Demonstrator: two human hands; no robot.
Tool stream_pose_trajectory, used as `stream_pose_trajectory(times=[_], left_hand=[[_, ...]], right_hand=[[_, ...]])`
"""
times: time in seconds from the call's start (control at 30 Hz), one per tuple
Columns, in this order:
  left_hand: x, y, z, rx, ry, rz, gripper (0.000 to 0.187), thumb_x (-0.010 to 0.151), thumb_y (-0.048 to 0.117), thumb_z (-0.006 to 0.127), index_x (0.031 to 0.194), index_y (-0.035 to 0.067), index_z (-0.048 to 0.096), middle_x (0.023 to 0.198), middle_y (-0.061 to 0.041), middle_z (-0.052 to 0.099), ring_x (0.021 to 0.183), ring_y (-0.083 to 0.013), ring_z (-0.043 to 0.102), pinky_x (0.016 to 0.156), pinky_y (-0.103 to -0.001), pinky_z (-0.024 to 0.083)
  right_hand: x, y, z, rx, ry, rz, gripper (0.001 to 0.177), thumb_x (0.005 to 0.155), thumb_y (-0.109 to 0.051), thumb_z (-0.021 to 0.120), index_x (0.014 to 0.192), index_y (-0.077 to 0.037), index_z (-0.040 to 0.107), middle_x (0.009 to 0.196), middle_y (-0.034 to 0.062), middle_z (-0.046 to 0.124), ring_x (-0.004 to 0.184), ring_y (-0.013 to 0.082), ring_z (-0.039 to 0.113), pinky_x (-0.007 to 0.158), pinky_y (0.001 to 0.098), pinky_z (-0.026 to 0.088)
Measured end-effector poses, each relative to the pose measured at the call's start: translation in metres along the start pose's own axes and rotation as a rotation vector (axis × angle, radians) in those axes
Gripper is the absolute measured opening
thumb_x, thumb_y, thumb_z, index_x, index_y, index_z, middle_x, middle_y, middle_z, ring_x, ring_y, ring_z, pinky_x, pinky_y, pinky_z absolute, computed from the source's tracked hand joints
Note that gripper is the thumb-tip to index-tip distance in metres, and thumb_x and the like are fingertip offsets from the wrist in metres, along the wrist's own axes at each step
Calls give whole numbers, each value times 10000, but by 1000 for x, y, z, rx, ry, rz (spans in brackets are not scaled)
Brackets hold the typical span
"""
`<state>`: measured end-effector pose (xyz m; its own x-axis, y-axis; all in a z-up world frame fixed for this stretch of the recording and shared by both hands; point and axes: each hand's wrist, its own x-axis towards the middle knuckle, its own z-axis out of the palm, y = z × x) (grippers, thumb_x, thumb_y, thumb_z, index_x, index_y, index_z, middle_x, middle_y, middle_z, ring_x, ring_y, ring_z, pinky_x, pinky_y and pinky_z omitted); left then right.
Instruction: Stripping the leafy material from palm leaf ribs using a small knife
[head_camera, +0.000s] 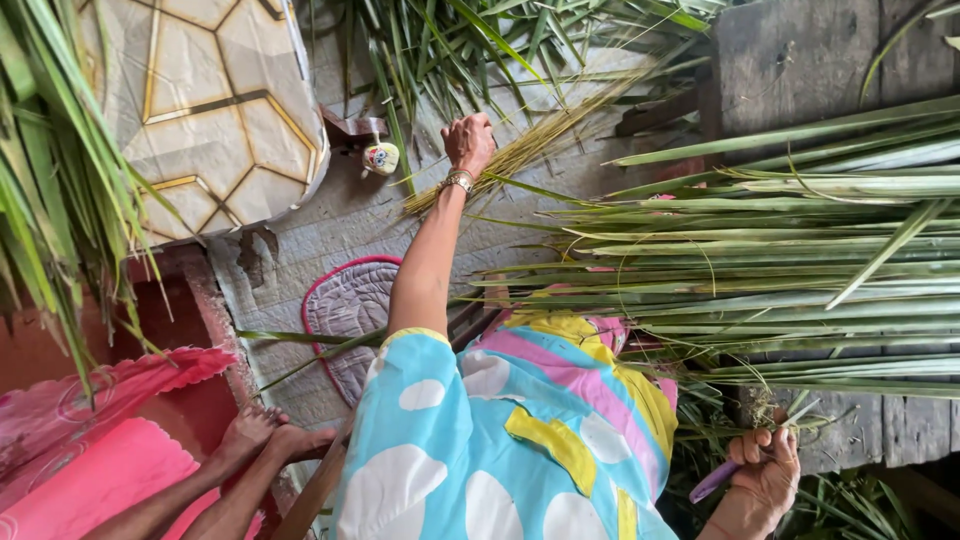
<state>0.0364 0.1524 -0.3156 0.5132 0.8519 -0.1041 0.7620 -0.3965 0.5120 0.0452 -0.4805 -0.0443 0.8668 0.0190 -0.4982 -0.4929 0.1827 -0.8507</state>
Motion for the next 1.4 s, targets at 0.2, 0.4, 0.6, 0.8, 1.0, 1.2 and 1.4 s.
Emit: stream_pose_trajectory(times=[0.2,0.4,0.6,0.8,1.0,1.2,1.4], left_hand=[[-8,10,2,-122,-22,-15,247,862,107,547,643,177,639,601,-36,680,678,-290,658,732,-448,363],[3,-21,52,-9,20,51,73,709,344,661,730,374,724,737,81,723,723,-207,702,578,-496,394],[-16,32,-15,-12,-325,133,241,921,374,599,1085,281,748,1030,-22,763,1072,-341,684,960,-550,474],[-77,137,-101,-187,-314,482,150,951,252,649,1060,187,731,989,-75,738,1033,-368,667,945,-557,469],[-156,204,-108,-292,-347,760,81,963,206,673,1004,202,743,940,-24,703,964,-255,644,880,-457,479],[-237,233,-108,-298,-376,992,77,926,294,690,990,253,703,902,18,664,925,-236,611,847,-400,475],[-326,234,-42,-193,-474,1216,140,838,348,734,925,244,696,853,-7,625,904,-234,561,794,-399,440]], right_hand=[[21,4,-24,46,-35,54,307,1072,-297,605,1343,-153,581,744,-94,533,538,8,406,532,211,286],[11,-7,11,-50,59,31,74,1087,-262,569,1116,-194,572,697,-92,456,520,31,329,483,199,258],[62,28,-43,59,21,20,188,1052,-218,594,1212,-165,678,667,38,484,421,158,325,380,306,273],[67,44,-36,171,25,22,259,1025,-197,611,1264,-131,688,657,63,475,410,154,289,343,317,254],[40,43,13,194,139,47,163,995,-172,649,1143,-123,695,641,77,520,386,135,369,319,292,285],[35,63,11,257,155,52,242,1002,-162,655,1216,-53,682,646,105,520,379,153,375,303,303,295],[37,66,-13,289,202,21,259,1002,-156,658,1237,-49,684,643,117,570,378,154,392,318,292,305]])
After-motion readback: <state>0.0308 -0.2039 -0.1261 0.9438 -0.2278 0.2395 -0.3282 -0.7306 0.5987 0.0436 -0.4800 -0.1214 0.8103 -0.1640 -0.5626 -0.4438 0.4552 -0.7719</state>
